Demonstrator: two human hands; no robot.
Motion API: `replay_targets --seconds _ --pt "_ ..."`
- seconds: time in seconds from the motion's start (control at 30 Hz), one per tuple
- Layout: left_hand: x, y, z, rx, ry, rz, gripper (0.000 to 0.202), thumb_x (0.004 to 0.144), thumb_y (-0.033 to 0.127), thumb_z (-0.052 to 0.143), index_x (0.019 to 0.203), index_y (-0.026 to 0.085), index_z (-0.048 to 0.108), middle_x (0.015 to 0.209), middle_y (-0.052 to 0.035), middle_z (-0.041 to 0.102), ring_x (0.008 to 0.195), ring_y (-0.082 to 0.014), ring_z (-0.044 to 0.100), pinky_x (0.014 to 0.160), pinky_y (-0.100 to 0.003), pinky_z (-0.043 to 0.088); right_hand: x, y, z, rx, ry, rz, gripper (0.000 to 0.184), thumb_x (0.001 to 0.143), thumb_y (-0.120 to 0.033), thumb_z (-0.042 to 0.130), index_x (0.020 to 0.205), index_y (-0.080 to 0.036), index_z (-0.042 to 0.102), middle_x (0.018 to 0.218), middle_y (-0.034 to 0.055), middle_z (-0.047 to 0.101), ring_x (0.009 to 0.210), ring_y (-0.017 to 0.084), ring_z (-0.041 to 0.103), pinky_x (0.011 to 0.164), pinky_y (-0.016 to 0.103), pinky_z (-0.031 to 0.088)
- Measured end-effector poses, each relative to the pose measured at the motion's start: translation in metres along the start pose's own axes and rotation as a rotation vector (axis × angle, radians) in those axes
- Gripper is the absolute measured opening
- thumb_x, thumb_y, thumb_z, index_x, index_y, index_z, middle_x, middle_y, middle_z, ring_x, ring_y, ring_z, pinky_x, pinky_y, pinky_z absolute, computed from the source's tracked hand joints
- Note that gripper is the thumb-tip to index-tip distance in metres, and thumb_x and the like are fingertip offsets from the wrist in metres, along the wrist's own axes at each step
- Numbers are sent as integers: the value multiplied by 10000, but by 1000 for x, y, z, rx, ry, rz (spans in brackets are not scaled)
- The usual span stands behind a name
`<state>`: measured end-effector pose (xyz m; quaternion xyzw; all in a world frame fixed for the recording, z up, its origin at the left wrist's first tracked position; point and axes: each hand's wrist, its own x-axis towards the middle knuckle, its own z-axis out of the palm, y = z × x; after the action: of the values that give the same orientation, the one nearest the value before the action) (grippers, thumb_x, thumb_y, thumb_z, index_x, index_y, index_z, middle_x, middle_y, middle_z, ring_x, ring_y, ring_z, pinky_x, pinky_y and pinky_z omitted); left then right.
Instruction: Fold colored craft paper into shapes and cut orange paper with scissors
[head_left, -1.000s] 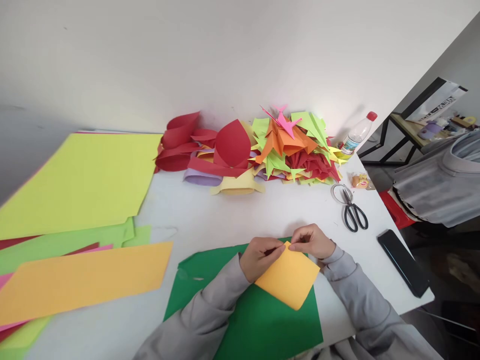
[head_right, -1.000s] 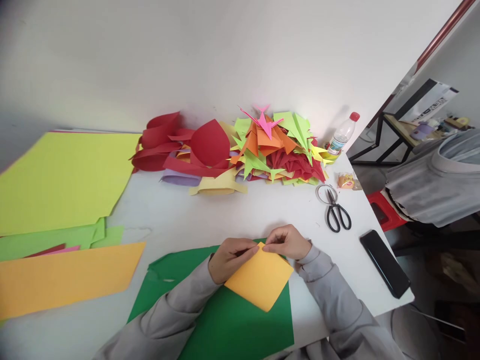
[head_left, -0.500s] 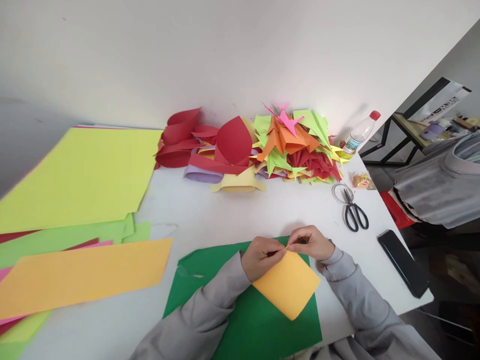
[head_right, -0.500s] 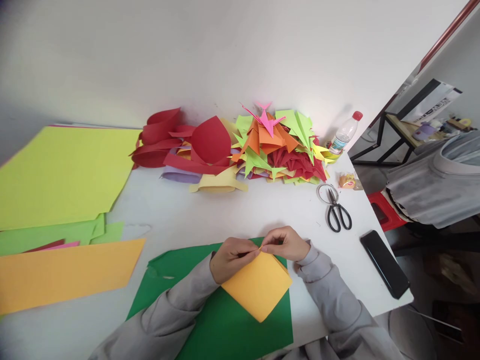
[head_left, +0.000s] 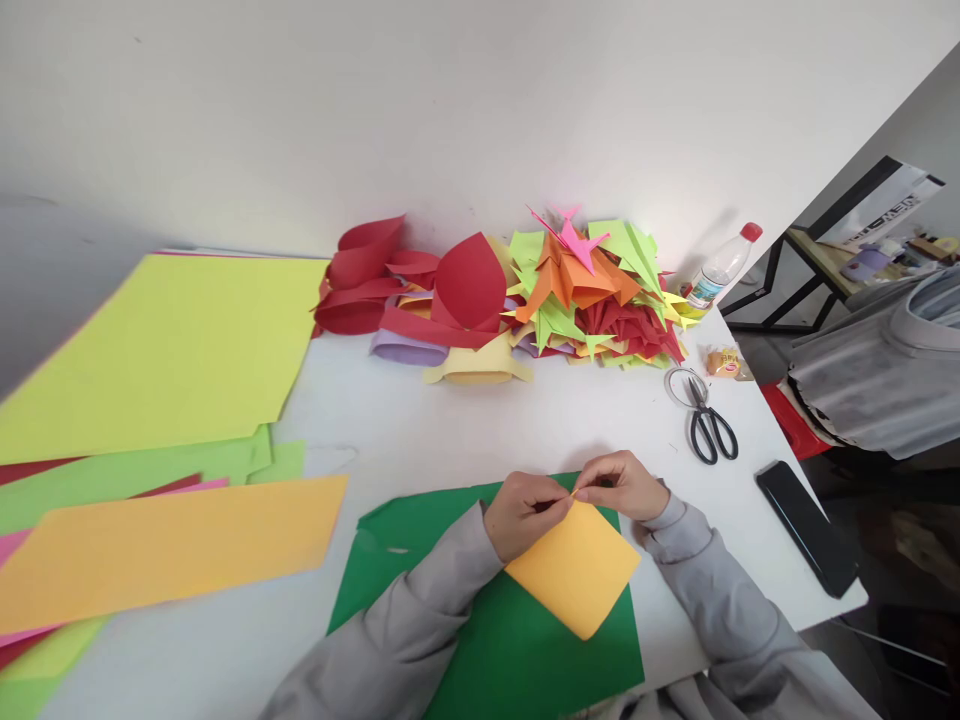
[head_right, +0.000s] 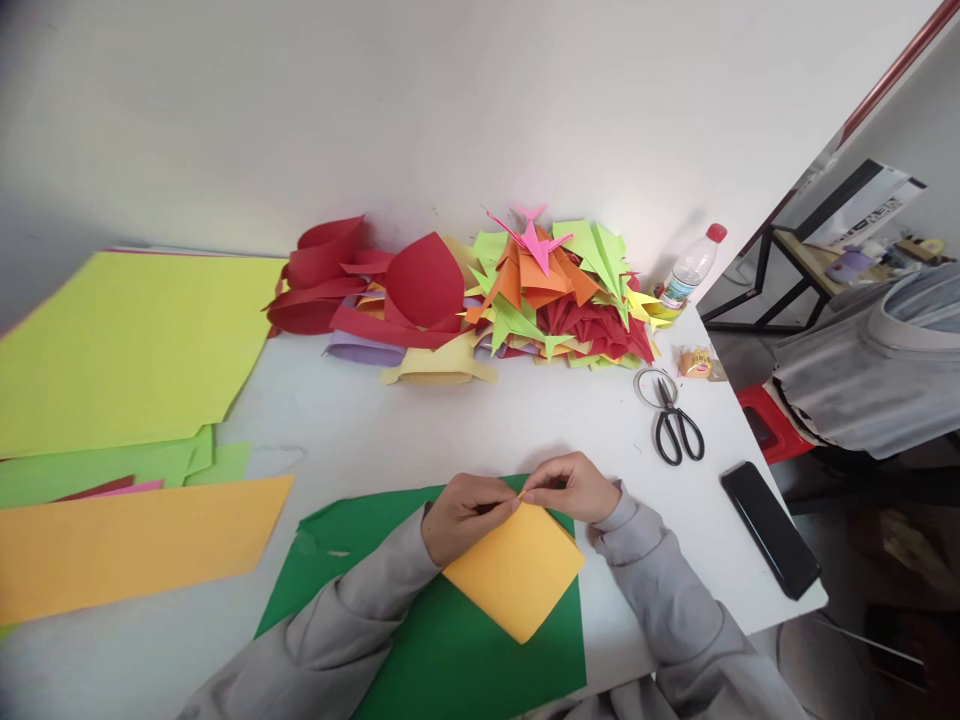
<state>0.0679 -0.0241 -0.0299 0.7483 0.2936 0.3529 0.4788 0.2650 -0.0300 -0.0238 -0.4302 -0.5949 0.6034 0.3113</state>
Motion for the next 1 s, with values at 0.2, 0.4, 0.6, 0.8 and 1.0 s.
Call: replay_targets --seconds 0.2,0.4,0.6,0.8,1.0 --pt "0 0 0 -3 -7 -3 400 873 302 481 511 151 562 449 36 415 439 -72 344 444 -222 269 0 0 0 -1 -3 3 362 726 -498 745 731 -137 722 610 7 610 528 81 460 480 210 377" --pt "0 0 0 -5 -7 -8 402 879 302 479 516 150 560 453 37 413 442 -71 341 441 -223 264 1 0 0 4 -6 4 366 727 -504 742 727 -139 720 589 -2 595 514 75 450 478 208 376" --pt "-1 0 0 -6 -15 -15 431 892 348 467 519 153 558 459 33 415 451 -77 348 446 -225 269 1 1 0 -3 -5 4 377 723 -516 740 724 -139 720 592 -1 598 516 78 454 474 209 375" --pt "-1 0 0 -18 -35 -19 434 894 340 454 506 157 522 464 38 394 452 -75 342 454 -225 271 0 1 0 -10 -11 2 369 721 -505 744 722 -137 711 586 -4 590 507 73 442 467 205 362" --pt "0 0 0 -31 -55 -23 449 895 360 439 492 165 479 467 42 366 452 -75 328 452 -227 260 0 1 0 -12 -15 6 386 714 -520 744 721 -136 704 588 -8 585 508 72 438 463 203 353"
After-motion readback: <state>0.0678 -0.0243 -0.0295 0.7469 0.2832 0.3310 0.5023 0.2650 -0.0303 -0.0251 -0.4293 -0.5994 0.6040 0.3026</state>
